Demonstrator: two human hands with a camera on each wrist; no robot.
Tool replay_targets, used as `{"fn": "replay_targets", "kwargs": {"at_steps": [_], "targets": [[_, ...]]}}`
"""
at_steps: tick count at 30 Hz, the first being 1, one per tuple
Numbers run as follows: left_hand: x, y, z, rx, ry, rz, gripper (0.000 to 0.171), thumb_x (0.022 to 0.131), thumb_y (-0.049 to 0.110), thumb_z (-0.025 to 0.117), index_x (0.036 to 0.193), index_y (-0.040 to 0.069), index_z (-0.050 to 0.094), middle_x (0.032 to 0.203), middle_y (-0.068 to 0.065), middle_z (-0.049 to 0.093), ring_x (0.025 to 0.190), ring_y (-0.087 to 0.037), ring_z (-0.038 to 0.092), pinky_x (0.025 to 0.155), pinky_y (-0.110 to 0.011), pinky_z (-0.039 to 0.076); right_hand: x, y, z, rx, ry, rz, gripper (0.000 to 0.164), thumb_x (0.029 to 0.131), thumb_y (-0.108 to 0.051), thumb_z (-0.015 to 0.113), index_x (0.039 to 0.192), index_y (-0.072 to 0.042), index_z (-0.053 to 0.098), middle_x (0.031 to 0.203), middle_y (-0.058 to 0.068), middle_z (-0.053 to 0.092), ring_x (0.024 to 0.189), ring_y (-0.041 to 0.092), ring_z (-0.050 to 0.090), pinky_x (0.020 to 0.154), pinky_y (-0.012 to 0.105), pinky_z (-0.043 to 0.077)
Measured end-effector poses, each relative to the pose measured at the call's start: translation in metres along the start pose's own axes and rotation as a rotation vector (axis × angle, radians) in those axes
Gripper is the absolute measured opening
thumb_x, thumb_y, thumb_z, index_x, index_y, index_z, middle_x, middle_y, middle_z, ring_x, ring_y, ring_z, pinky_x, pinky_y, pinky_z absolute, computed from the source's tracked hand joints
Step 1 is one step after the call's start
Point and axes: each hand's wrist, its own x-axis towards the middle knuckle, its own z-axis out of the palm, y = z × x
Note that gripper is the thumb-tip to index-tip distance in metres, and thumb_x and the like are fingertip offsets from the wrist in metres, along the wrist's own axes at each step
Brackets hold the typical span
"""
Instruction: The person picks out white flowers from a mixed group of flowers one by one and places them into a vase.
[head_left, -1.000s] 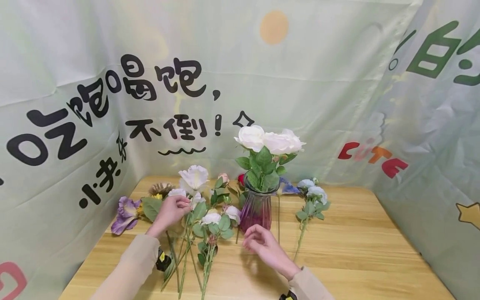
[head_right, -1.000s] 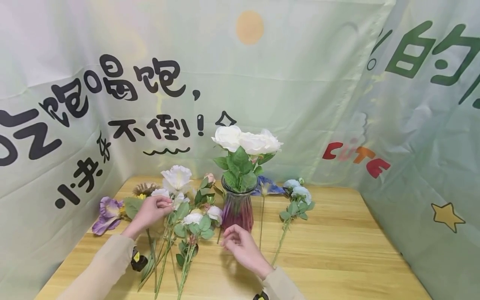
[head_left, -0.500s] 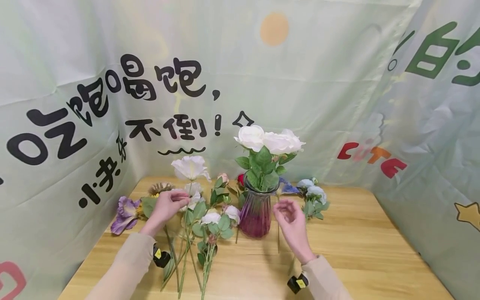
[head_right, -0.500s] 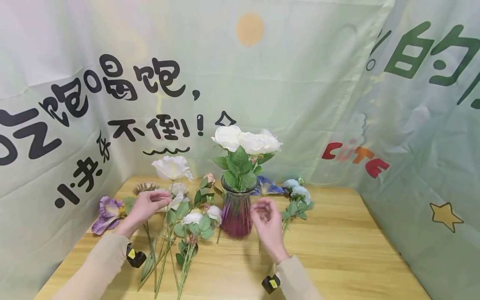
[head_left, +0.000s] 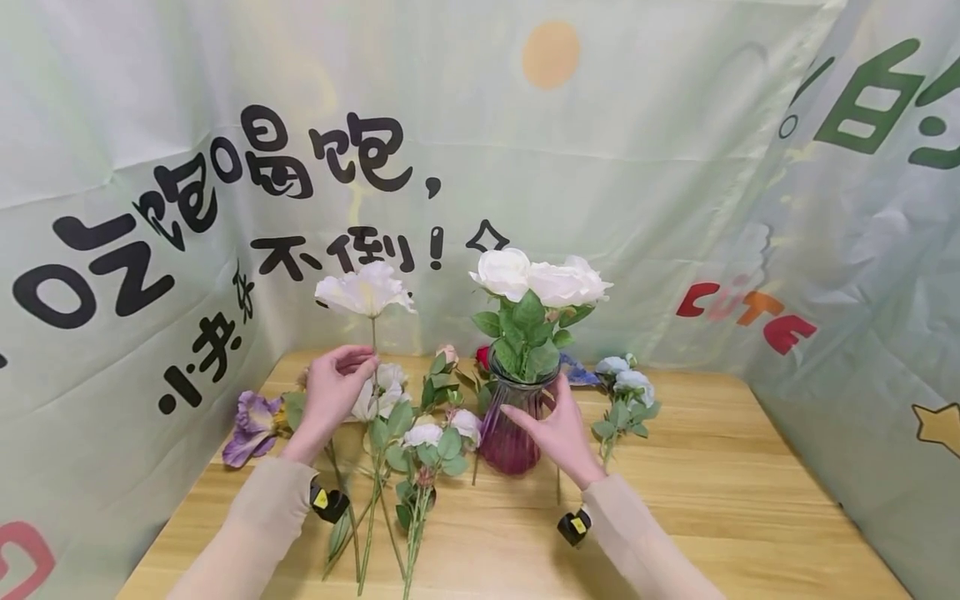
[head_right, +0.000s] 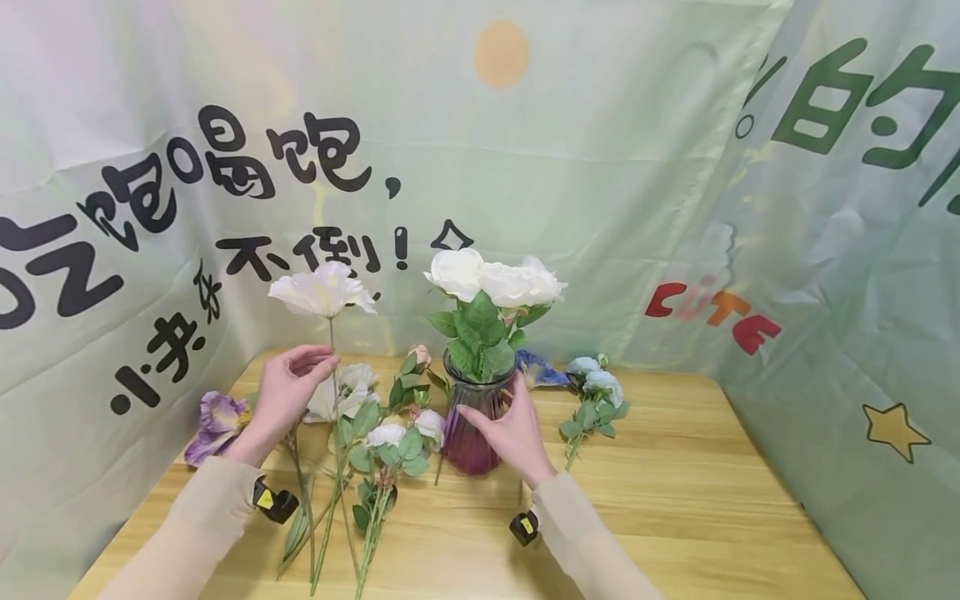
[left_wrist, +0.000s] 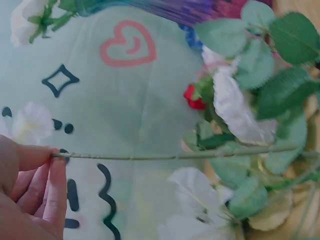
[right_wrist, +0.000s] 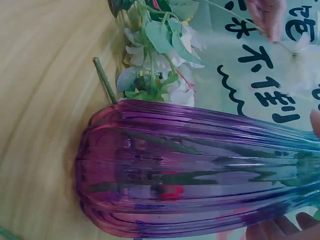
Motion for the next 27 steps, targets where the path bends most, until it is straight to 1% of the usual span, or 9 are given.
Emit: {"fn": "replay_targets", "kwargs": {"at_steps": [2, 5, 6, 8, 13, 16, 19, 24, 27], "targets": [[0.001, 0.008, 0.001, -0.029, 0.02, 0.018, 0.024, 0.089, 0.022, 0.066, 0.106, 0.005, 0.068, 0.101, -0.011, 0.069, 0.089, -0.02, 0.063, 0.073, -0.016, 0.049, 0.004, 0.002, 0.003, -0.037, 0.014, -0.025, 0.101, 0.071, -0.046, 0.079, 0.147, -0.007, 0.025, 0.141, 0.015, 0.044, 0.126, 0.031, 0.044, 0.104, 0.046, 0.038], [0.001, 0.02, 0.003, -0.079, 0.04, 0.038, 0.025, 0.089, 0.023, 0.067, 0.106, 0.005, 0.068, 0.102, -0.009, 0.069, 0.088, -0.017, 0.063, 0.073, -0.015, 0.05, 0.009, 0.008, 0.007, -0.05, 0.031, -0.088, 0.077, 0.072, -0.04, 0.08, 0.134, -0.01, 0.044, 0.125, 0.011, 0.058, 0.114, 0.026, 0.055, 0.098, 0.043, 0.045], [0.002, 0.025, 0.003, -0.099, 0.052, 0.046, 0.026, 0.088, 0.023, 0.067, 0.107, 0.005, 0.067, 0.102, -0.009, 0.069, 0.088, -0.016, 0.063, 0.073, -0.016, 0.051, 0.009, 0.01, 0.008, -0.059, 0.038, -0.099, 0.071, 0.073, -0.04, 0.08, 0.129, -0.011, 0.049, 0.121, 0.009, 0.06, 0.11, 0.025, 0.058, 0.094, 0.043, 0.047], [0.004, 0.033, 0.003, -0.146, 0.085, 0.07, 0.026, 0.088, 0.022, 0.068, 0.108, 0.005, 0.067, 0.102, -0.009, 0.069, 0.087, -0.014, 0.064, 0.073, -0.016, 0.052, 0.01, 0.013, 0.009, -0.07, 0.047, -0.127, 0.066, 0.073, -0.04, 0.08, 0.126, -0.012, 0.052, 0.116, 0.007, 0.063, 0.105, 0.022, 0.06, 0.09, 0.041, 0.05], [0.01, 0.055, 0.004, -0.275, 0.172, 0.135, 0.025, 0.086, 0.018, 0.07, 0.105, 0.002, 0.066, 0.099, -0.012, 0.068, 0.082, -0.011, 0.065, 0.071, -0.016, 0.053, 0.012, 0.013, 0.013, -0.12, 0.061, -0.196, 0.066, 0.072, -0.047, 0.078, 0.124, -0.013, 0.054, 0.113, 0.005, 0.065, 0.101, 0.02, 0.062, 0.087, 0.038, 0.052], [0.011, 0.067, 0.007, -0.312, 0.185, 0.173, 0.024, 0.086, 0.017, 0.07, 0.104, 0.001, 0.066, 0.098, -0.012, 0.067, 0.081, -0.011, 0.065, 0.069, -0.017, 0.053, 0.013, 0.013, 0.017, -0.177, 0.103, -0.245, 0.069, 0.071, -0.049, 0.078, 0.124, -0.013, 0.053, 0.11, 0.006, 0.067, 0.097, 0.02, 0.064, 0.084, 0.037, 0.053], [0.012, 0.079, 0.012, -0.342, 0.202, 0.23, 0.024, 0.087, 0.015, 0.069, 0.105, -0.001, 0.065, 0.098, -0.012, 0.067, 0.08, -0.011, 0.065, 0.069, -0.018, 0.053, 0.014, 0.014, 0.021, -0.237, 0.165, -0.281, 0.071, 0.069, -0.051, 0.079, 0.123, -0.012, 0.054, 0.105, 0.008, 0.069, 0.091, 0.021, 0.066, 0.08, 0.037, 0.054], [0.018, 0.101, 0.018, -0.427, 0.251, 0.312, 0.024, 0.087, 0.014, 0.069, 0.102, -0.004, 0.065, 0.093, -0.009, 0.068, 0.08, -0.015, 0.066, 0.072, -0.022, 0.055, 0.014, 0.015, 0.024, -0.264, 0.225, -0.312, 0.071, 0.067, -0.051, 0.08, 0.12, -0.011, 0.056, 0.102, 0.009, 0.07, 0.087, 0.023, 0.067, 0.077, 0.038, 0.055], [0.021, 0.115, 0.022, -0.488, 0.255, 0.349, 0.023, 0.086, 0.014, 0.069, 0.099, -0.005, 0.065, 0.091, -0.009, 0.069, 0.077, -0.018, 0.065, 0.072, -0.024, 0.056, 0.013, 0.017, 0.025, -0.283, 0.247, -0.326, 0.071, 0.067, -0.052, 0.079, 0.119, -0.009, 0.057, 0.099, 0.01, 0.07, 0.083, 0.024, 0.067, 0.074, 0.037, 0.055]]}}
